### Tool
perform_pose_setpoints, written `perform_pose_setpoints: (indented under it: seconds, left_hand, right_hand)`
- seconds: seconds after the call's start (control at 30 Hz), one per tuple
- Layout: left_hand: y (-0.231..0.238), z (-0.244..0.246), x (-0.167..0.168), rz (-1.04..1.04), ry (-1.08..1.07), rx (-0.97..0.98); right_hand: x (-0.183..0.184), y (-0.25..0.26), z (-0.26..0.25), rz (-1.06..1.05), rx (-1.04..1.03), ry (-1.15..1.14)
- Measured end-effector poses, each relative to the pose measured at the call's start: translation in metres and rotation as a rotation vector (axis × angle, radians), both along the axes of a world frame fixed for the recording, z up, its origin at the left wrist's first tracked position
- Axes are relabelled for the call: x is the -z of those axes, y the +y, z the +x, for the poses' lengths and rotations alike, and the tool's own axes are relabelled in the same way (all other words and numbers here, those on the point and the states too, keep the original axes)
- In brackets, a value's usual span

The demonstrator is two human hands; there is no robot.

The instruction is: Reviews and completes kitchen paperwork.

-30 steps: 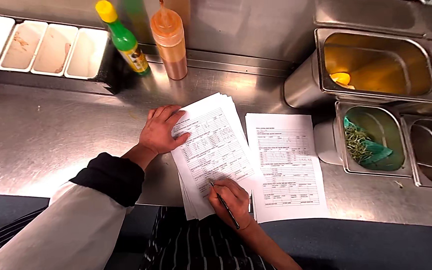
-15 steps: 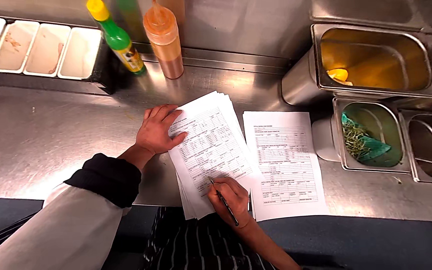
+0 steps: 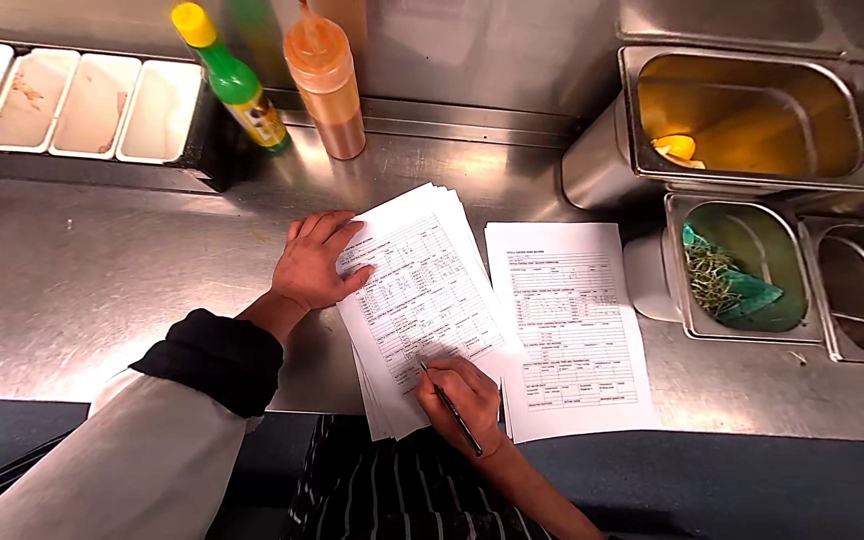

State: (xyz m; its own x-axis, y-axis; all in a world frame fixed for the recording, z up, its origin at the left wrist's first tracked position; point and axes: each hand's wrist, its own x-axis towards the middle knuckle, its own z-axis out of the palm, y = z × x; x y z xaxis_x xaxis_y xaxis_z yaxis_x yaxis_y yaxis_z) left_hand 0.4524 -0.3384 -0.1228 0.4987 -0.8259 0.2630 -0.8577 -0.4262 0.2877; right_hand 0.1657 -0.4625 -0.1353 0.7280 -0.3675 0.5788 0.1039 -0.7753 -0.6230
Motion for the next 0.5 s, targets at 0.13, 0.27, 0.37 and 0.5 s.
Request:
perform_pose_setpoints:
  seconds: [0.13, 0.27, 0.37, 0.5]
  left_hand:
    - [-0.0015, -0.0008, -0.0072, 0.050, 0.048, -0.014]
    - [-0.0011, -0.0003, -0.0046, 0.037, 0.040, -0.010]
    - [-0.0005, 0.0007, -0.0015, 0.014, 0.018, -0.003]
    - [-0.0003, -0.0008, -0.0023, 0.024, 0.025, -0.004]
  right_hand:
    - [-0.0010, 0.0002, -0.0020, -0.021, -0.049, -0.001]
    - [-0.0006, 0.0006, -0.0019, -0.014, -0.061, 0.003]
    - [0.0003, 0.0002, -0.0012, -0.031, -0.087, 0.014]
    - [0.0016, -0.0001, -0.0017, -0.030, -0.097, 0.011]
